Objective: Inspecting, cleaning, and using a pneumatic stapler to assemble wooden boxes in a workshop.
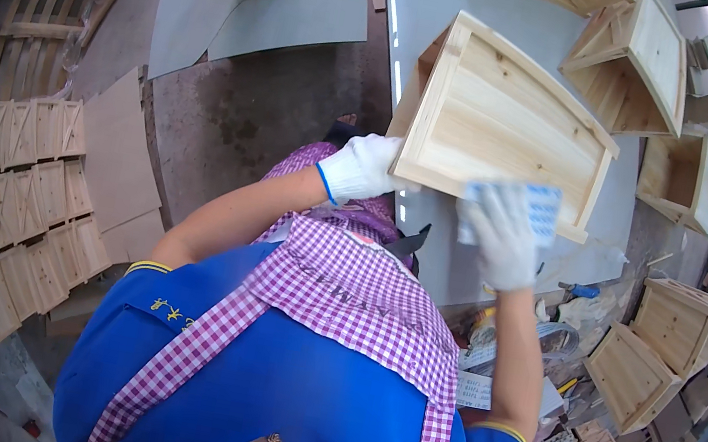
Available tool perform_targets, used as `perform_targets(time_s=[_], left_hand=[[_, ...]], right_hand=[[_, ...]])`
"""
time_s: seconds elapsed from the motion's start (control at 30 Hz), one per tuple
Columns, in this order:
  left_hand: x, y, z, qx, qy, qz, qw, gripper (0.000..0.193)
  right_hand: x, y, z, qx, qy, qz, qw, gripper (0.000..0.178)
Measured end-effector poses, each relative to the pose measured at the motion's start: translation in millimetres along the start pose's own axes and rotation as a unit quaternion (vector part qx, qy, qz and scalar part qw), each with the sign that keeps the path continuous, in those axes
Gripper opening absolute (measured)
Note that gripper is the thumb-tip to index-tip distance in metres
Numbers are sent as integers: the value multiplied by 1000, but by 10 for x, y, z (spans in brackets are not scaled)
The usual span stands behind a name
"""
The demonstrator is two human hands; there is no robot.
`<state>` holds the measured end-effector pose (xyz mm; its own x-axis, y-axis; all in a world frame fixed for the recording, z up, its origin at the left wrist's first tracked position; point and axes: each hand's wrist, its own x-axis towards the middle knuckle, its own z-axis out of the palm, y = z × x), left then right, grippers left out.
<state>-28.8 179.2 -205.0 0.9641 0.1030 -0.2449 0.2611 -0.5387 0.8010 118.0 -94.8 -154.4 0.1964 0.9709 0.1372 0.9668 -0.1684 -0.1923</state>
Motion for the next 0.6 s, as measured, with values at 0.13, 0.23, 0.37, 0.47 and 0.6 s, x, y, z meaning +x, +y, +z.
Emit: perform_targets(time_s=[0.13,0.23,0.37,0.47,0.6], left_hand=[[42,-29,-56,27,-42,-1,999,56],[100,-147,-34,57,-60,61,995,57],[142,-135,-58,59,-46,63,995,51],[157,-87,-75,39,-59,44,997,47],[267,-427,81,30,-27,123,992,49]], right_hand=[[249,-96,-493,8,16,53,998,42],[911,-483,-541,31,-16,-94,995,44],[1743,-120,-243,19,-77,-198,977,51],[2091,617,-45,-49,-57,-122,990,55],[2503,307,-538,-152,-202,-51,966,53]])
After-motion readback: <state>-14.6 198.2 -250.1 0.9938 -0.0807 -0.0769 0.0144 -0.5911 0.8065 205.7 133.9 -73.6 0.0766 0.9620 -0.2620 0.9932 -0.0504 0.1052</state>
